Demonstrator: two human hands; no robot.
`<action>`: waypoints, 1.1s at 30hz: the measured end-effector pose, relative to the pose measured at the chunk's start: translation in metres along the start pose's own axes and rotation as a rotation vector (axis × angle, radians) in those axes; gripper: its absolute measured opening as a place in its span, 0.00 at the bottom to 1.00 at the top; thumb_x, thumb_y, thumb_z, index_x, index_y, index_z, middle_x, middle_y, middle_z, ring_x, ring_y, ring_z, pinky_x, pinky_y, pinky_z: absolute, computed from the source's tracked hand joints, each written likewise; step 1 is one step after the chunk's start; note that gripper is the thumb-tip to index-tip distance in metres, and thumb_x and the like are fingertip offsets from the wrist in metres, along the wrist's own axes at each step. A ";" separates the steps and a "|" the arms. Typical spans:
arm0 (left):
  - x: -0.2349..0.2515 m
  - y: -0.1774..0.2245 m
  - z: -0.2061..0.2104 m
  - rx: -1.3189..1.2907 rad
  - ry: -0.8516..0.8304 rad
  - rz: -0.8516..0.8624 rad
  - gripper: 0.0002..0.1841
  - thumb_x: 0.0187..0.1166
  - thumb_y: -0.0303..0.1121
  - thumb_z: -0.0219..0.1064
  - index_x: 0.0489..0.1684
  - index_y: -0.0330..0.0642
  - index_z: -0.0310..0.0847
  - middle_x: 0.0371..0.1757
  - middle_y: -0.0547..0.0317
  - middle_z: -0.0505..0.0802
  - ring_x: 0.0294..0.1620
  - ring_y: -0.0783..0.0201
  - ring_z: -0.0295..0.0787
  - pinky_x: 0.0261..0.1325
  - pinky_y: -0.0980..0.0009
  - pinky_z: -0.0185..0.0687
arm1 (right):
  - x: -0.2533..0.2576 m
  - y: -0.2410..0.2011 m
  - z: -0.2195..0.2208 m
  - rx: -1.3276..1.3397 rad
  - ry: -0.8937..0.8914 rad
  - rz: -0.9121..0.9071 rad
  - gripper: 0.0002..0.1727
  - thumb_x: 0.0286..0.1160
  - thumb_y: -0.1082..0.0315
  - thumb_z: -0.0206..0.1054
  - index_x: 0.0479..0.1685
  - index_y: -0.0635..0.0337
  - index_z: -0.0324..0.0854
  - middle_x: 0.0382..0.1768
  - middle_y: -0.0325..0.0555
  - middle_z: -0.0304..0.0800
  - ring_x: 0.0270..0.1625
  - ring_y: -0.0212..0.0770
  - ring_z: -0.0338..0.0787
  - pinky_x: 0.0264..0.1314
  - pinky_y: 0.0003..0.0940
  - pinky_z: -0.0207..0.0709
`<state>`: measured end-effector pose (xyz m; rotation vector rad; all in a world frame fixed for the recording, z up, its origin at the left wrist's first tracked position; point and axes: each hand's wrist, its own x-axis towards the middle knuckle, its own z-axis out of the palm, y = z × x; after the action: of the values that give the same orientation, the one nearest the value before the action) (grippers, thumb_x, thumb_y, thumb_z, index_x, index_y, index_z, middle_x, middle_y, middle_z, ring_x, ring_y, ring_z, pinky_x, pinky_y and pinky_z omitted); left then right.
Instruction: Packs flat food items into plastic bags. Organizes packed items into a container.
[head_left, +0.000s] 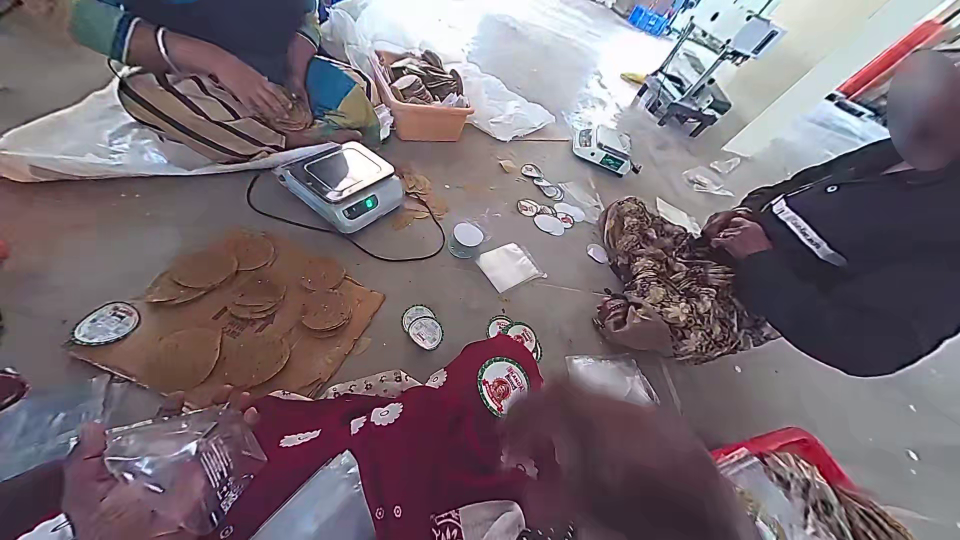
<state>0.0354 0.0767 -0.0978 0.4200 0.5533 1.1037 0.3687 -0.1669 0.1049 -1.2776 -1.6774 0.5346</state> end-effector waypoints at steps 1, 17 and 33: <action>-0.001 0.000 0.001 -0.015 0.010 -0.004 0.33 0.81 0.68 0.50 0.60 0.49 0.84 0.56 0.47 0.93 0.56 0.47 0.92 0.57 0.49 0.89 | 0.001 0.039 -0.008 -0.324 0.096 0.133 0.11 0.71 0.56 0.77 0.40 0.54 0.90 0.46 0.37 0.94 0.54 0.33 0.91 0.57 0.33 0.86; -0.003 -0.001 0.019 0.026 0.119 0.044 0.30 0.84 0.64 0.48 0.57 0.47 0.80 0.51 0.51 0.95 0.50 0.52 0.95 0.51 0.55 0.93 | -0.046 0.178 -0.006 -0.334 0.127 0.842 0.18 0.58 0.57 0.81 0.41 0.60 0.90 0.41 0.47 0.89 0.45 0.43 0.86 0.53 0.48 0.78; -0.014 -0.005 0.035 -0.003 0.187 0.078 0.35 0.79 0.70 0.51 0.63 0.46 0.76 0.56 0.46 0.91 0.57 0.47 0.91 0.53 0.49 0.91 | -0.049 0.161 -0.019 -0.404 0.457 0.532 0.14 0.81 0.71 0.63 0.54 0.74 0.86 0.44 0.51 0.92 0.44 0.30 0.90 0.54 0.28 0.85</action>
<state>0.0555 0.0605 -0.0695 0.3395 0.7040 1.2264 0.4683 -0.1565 -0.0313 -1.9910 -1.0835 0.1769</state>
